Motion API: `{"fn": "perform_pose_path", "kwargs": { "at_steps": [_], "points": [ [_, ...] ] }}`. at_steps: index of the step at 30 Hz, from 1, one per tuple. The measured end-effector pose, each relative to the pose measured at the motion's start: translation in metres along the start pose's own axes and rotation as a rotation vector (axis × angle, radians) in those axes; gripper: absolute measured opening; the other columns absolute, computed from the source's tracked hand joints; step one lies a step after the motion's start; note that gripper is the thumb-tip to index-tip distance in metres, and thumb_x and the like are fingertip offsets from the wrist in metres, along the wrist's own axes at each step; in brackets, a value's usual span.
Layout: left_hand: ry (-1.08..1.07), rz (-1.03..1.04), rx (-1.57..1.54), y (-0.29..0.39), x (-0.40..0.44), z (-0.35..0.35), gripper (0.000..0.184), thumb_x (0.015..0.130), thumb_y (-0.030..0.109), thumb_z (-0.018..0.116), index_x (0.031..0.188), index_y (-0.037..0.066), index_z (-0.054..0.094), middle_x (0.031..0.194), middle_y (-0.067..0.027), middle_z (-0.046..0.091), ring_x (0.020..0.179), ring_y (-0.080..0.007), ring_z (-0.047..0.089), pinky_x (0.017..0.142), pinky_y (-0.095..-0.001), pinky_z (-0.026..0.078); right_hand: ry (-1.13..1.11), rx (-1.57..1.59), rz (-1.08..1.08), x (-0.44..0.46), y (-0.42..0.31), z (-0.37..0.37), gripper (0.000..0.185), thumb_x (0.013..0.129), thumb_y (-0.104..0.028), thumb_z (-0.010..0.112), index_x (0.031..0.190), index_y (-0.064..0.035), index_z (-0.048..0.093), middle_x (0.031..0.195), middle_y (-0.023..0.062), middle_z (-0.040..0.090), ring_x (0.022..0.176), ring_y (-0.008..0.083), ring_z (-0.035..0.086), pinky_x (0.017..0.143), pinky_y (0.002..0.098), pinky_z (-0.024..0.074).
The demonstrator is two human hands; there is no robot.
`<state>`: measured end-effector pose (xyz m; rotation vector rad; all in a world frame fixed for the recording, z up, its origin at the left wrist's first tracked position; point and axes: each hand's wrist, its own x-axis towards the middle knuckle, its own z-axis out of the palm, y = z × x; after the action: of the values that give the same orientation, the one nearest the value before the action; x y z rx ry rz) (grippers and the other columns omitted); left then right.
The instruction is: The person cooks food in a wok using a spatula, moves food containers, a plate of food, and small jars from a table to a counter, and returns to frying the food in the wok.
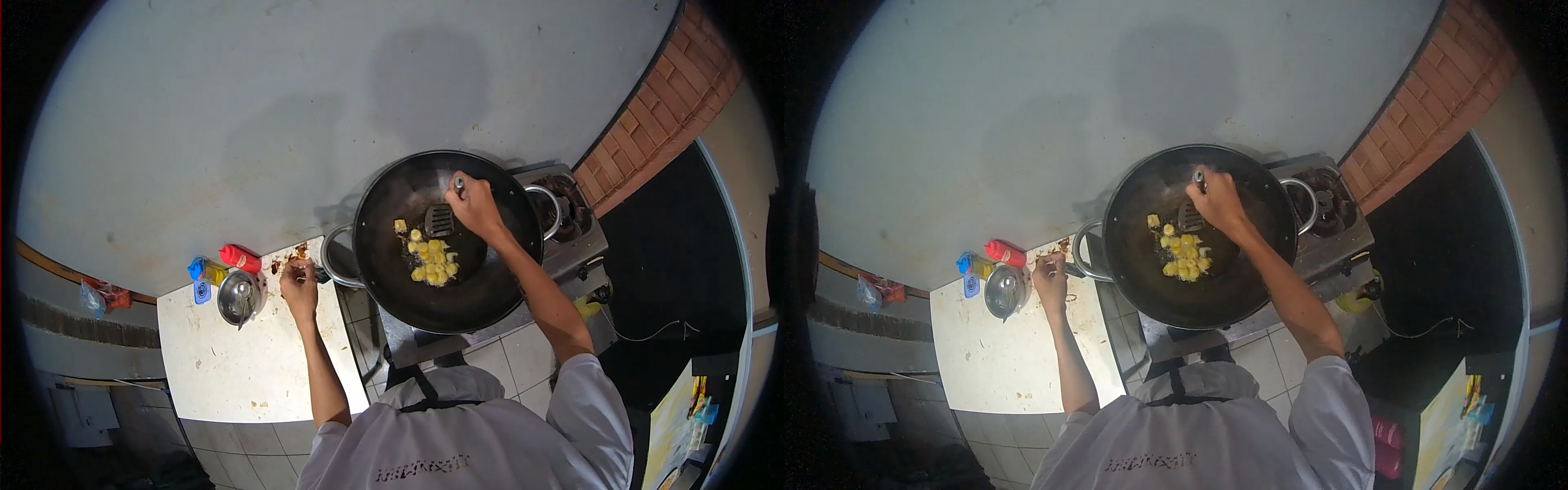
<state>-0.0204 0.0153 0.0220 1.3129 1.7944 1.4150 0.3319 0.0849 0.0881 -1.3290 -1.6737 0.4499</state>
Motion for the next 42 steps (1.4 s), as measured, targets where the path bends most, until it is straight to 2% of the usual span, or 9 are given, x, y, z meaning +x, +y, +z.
{"fn": "perform_pose_path", "kwargs": {
  "at_steps": [2, 13, 19, 26, 30, 31, 38, 40, 42],
  "points": [
    [-0.008, 0.037, 0.024, -0.009, 0.002, 0.002, 0.012, 0.089, 0.012, 0.063, 0.088, 0.0, 0.06, 0.066, -0.0071, 0.062, 0.058, -0.0099, 0.056, 0.056, -0.025, 0.044, -0.016, 0.024, -0.035, -0.005, -0.002, 0.008, 0.012, 0.078, -0.005, 0.059, 0.077, 0.0039, 0.051, 0.058, 0.0184, 0.05, 0.047, 0.0317, 0.046, 0.049, 0.0346, 0.0399],
    [-0.018, 0.013, 0.026, 0.004, -0.002, 0.002, 0.013, 0.088, 0.012, 0.063, 0.091, 0.0, 0.058, 0.074, -0.0083, 0.064, 0.064, -0.0119, 0.059, 0.06, -0.0266, 0.047, -0.068, -0.007, 0.01, -0.003, -0.008, -0.003, 0.01, 0.078, -0.006, 0.057, 0.077, 0.0018, 0.051, 0.06, 0.0179, 0.05, 0.05, 0.0321, 0.048, 0.052, 0.036, 0.0407],
    [-0.032, 0.005, 0.009, -0.018, 0.004, 0.008, 0.014, 0.087, 0.012, 0.064, 0.091, 0.0, 0.057, 0.076, -0.0086, 0.065, 0.069, -0.0134, 0.06, 0.065, -0.0277, 0.048, -0.059, 0.199, 0.063, -0.001, -0.014, -0.005, 0.01, 0.08, -0.004, 0.057, 0.077, 0.0024, 0.05, 0.058, 0.0139, 0.049, 0.049, 0.0206, 0.046, 0.052, 0.0329, 0.0409],
    [-0.06, -0.051, -0.054, -0.03, 0.005, 0.012, 0.015, 0.086, 0.01, 0.064, 0.094, 0.0, 0.056, 0.078, -0.0095, 0.066, 0.071, -0.0139, 0.06, 0.067, -0.0276, 0.047, -0.1, -0.014, -0.016, -0.005, -0.008, 0.001, 0.01, 0.079, -0.005, 0.057, 0.077, 0.0022, 0.052, 0.059, 0.0171, 0.05, 0.049, 0.0261, 0.048, 0.052, 0.0336, 0.0411],
    [-0.048, -0.015, -0.073, -0.021, 0.001, 0.01, 0.017, 0.086, 0.01, 0.064, 0.095, 0.0, 0.055, 0.078, -0.01, 0.066, 0.071, -0.0139, 0.061, 0.068, -0.0276, 0.047, -0.085, 0.21, 0.022, -0.006, -0.016, 0.006, 0.012, 0.079, -0.005, 0.058, 0.075, 0.0032, 0.05, 0.057, 0.0182, 0.047, 0.048, 0.0237, 0.041, 0.05, 0.0328, 0.0391],
    [-0.035, -0.017, -0.052, -0.021, 0.001, 0.009, 0.017, 0.086, 0.011, 0.065, 0.095, 0.0, 0.055, 0.078, -0.0101, 0.066, 0.071, -0.014, 0.061, 0.068, -0.0277, 0.047, -0.061, 0.147, -0.056, -0.003, -0.011, 0.003, 0.008, 0.081, -0.003, 0.058, 0.076, 0.0017, 0.053, 0.052, 0.0089, 0.046, 0.047, 0.0069, 0.045, 0.045, 0.0286, 0.0358],
    [-0.055, -0.039, -0.06, -0.022, 0.002, 0.013, 0.018, 0.086, 0.011, 0.065, 0.096, 0.0, 0.055, 0.078, -0.0104, 0.065, 0.071, -0.0144, 0.06, 0.068, -0.0282, 0.047, -0.08, 0.022, -0.027, -0.005, -0.013, 0.013, 0.013, 0.079, -0.004, 0.058, 0.074, 0.0025, 0.048, 0.055, 0.0101, 0.039, 0.052, 0.009, 0.036, 0.048, 0.0292, 0.0354],
    [-0.071, -0.04, -0.057, -0.019, 0.001, 0.013, 0.018, 0.088, 0.012, 0.065, 0.097, 0.0, 0.055, 0.081, -0.0097, 0.065, 0.072, -0.0136, 0.059, 0.068, -0.0273, 0.047, -0.078, 0.222, 0.045, -0.005, -0.015, 0.015, 0.013, 0.078, -0.005, 0.058, 0.074, 0.0032, 0.048, 0.055, 0.0158, 0.044, 0.047, 0.019, 0.039, 0.049, 0.0324, 0.0371],
    [-0.083, -0.04, -0.053, -0.015, 0.001, 0.011, 0.017, 0.089, 0.012, 0.064, 0.098, 0.0, 0.055, 0.083, -0.0091, 0.065, 0.073, -0.0129, 0.059, 0.068, -0.0264, 0.046, -0.071, 0.197, -0.005, -0.001, -0.018, 0.006, 0.011, 0.079, -0.004, 0.058, 0.076, 0.003, 0.05, 0.053, 0.0141, 0.043, 0.046, 0.0131, 0.04, 0.046, 0.0311, 0.0354]
  ]
}}
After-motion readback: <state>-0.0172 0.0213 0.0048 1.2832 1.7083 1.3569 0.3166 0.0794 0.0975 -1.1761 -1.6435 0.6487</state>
